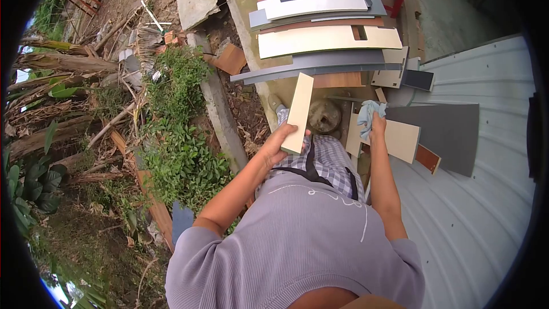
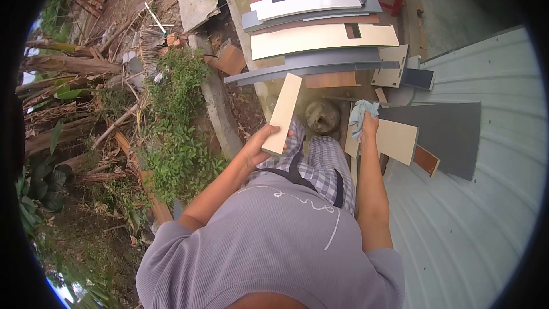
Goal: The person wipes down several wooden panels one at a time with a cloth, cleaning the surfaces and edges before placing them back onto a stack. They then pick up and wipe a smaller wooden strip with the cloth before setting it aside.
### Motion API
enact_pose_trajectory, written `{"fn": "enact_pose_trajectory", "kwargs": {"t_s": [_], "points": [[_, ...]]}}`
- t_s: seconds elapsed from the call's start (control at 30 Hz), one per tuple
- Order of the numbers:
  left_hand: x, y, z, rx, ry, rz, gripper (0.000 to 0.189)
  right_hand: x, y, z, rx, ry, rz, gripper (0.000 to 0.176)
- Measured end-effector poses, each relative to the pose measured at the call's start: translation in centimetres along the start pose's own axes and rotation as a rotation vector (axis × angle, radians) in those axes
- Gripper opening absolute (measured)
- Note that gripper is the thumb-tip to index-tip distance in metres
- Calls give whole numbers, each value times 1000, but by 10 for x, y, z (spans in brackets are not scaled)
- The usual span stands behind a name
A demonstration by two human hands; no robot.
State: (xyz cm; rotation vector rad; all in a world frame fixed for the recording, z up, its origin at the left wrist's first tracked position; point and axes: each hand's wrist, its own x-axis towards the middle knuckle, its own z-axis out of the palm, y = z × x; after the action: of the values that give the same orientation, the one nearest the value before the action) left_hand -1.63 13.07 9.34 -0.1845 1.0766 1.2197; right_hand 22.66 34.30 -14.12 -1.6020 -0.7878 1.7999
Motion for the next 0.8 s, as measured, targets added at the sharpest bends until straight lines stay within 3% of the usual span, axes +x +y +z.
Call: {"fn": "enact_pose_trajectory", "kwargs": {"t_s": [0.13, 0.2, 0.27, 0.37, 0.6, 0.67, 0.7, 0.73, 0.8], "points": [[5, 13, -107, -152, 427, 158, 41, -18, 4, 46, 90, 8, 181, 18], [2, 11, -177, -209, 491, 95, 42, -14, 5, 69, 205, 3, 290, 16], [-14, 7, -207, -215, 706, 116, 43, 10, 12, 84, 189, -25, 334, 21], [-33, -27, -285, -273, 795, 51, 45, 38, 12, 122, 320, -6, 406, 28], [-107, -68, -371, -409, 930, -95, 47, 101, -24, 219, 386, 105, 389, 40], [-117, -62, -387, -418, 941, -136, 47, 98, -31, 246, 268, 115, 375, 59], [-122, -57, -399, -421, 939, -135, 47, 118, -17, 245, 188, 93, 382, 80], [-123, -51, -415, -502, 938, -136, 46, 110, -17, 264, 186, 90, 375, 80], [-125, -31, -444, -584, 926, -131, 46, 95, -13, 300, -158, 239, 242, 92]]}}
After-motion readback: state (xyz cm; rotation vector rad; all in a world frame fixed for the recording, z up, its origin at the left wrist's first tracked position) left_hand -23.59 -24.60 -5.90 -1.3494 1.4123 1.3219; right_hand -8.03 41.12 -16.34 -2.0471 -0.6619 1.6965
